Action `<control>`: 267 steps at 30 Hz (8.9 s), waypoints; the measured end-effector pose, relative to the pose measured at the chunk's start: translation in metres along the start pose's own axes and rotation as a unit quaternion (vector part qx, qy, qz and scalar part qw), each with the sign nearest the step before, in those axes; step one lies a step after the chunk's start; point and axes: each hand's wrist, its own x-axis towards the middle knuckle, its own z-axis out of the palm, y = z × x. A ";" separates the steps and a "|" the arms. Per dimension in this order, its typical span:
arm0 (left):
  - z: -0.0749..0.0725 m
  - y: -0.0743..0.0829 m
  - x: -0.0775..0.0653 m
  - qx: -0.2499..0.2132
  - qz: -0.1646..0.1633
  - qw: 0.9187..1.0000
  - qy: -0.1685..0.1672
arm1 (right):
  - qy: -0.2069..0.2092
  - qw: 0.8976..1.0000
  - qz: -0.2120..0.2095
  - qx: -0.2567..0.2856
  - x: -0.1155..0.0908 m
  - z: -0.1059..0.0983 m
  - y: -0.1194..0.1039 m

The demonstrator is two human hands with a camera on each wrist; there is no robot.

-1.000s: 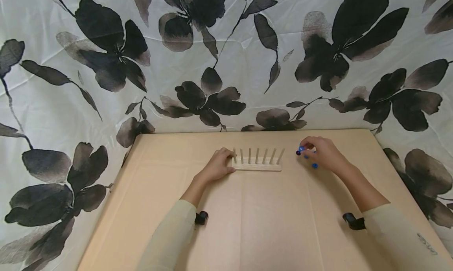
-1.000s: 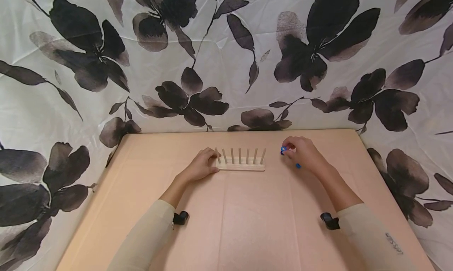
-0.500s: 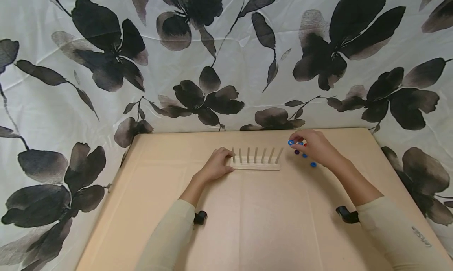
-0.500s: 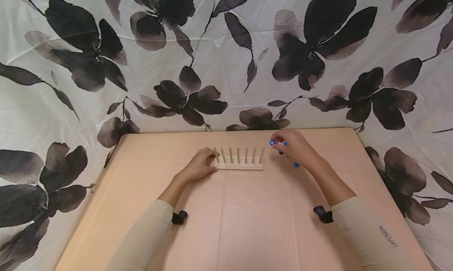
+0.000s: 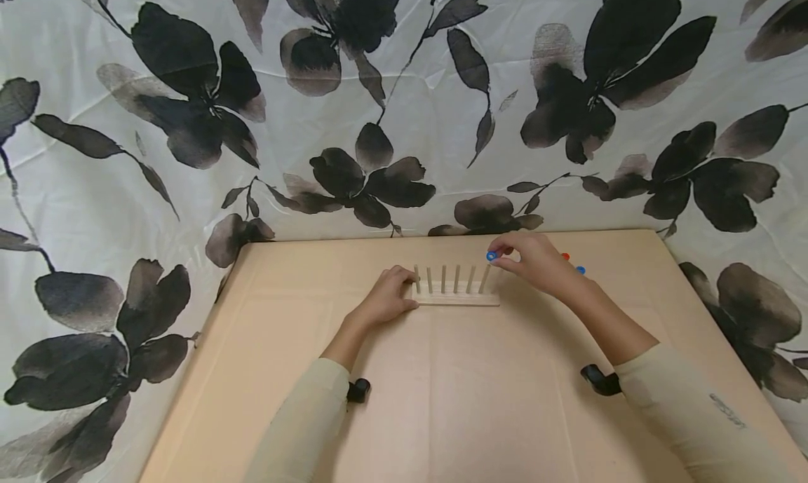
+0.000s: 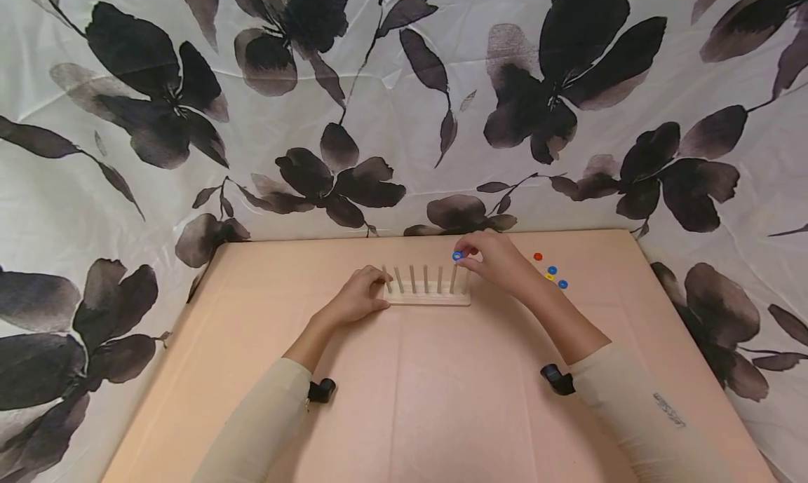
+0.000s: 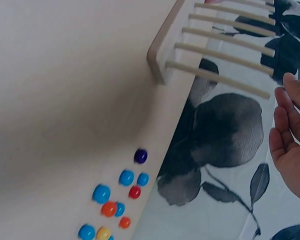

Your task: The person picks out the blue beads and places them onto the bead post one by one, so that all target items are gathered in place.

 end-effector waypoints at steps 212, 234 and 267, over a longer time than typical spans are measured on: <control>0.002 -0.004 0.000 -0.005 0.000 1.000 0.003 | -0.006 0.992 0.123 -0.006 -0.084 0.006 0.083; 0.004 -0.002 0.006 -0.011 -0.007 1.000 0.014 | 0.004 0.999 0.046 0.000 -0.007 -0.024 0.041; 0.005 -0.002 0.011 -0.016 -0.008 1.000 0.015 | -0.015 0.997 -0.031 0.064 0.054 0.034 -0.025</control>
